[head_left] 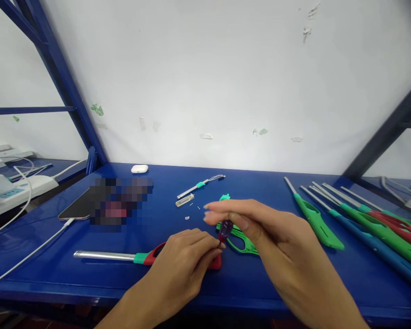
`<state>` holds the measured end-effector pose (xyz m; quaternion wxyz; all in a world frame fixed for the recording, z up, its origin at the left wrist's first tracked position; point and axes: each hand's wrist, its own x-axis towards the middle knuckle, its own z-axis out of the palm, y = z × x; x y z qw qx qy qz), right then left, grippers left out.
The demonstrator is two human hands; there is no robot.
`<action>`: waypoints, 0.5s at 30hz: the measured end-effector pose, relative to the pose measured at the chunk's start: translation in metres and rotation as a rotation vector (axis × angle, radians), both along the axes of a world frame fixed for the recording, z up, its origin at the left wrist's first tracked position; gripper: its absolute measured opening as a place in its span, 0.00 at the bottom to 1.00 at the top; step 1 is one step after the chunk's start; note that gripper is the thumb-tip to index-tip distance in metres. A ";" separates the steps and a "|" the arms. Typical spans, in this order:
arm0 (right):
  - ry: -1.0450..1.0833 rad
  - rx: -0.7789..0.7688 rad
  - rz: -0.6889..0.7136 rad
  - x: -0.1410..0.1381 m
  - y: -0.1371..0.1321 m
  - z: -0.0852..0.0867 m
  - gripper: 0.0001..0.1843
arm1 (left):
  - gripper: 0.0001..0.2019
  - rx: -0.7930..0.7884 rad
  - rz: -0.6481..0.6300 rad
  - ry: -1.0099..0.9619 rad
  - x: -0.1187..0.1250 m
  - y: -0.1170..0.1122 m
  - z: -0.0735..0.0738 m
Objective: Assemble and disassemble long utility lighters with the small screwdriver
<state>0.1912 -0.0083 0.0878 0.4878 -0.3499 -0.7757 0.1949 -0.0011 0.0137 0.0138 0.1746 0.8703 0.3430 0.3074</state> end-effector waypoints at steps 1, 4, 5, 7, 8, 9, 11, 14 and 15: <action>0.007 0.028 -0.022 -0.001 -0.001 -0.001 0.20 | 0.13 -0.003 -0.001 0.003 0.000 0.000 0.000; -0.001 0.127 -0.102 -0.004 0.000 -0.006 0.20 | 0.12 -0.016 0.004 0.011 0.001 -0.001 0.002; -0.014 0.131 -0.101 -0.004 0.000 -0.006 0.19 | 0.12 -0.019 0.008 0.011 0.001 -0.001 0.002; -0.055 0.080 -0.032 0.000 0.001 -0.006 0.19 | 0.13 -0.025 0.009 -0.003 0.001 -0.002 0.002; -0.076 0.048 0.024 0.002 0.001 -0.005 0.20 | 0.13 -0.029 0.008 -0.011 0.001 -0.001 0.002; -0.092 0.019 0.074 0.004 0.001 -0.004 0.21 | 0.13 -0.034 0.001 -0.022 0.001 -0.001 0.001; -0.101 -0.009 0.120 0.008 0.001 -0.001 0.24 | 0.13 -0.040 -0.009 -0.039 0.001 -0.001 0.000; -0.064 0.034 0.043 0.010 0.003 -0.001 0.23 | 0.13 -0.046 0.004 -0.043 0.000 0.000 -0.002; -0.054 0.045 0.023 0.010 0.004 -0.001 0.22 | 0.13 -0.050 0.015 -0.042 0.000 0.000 -0.002</action>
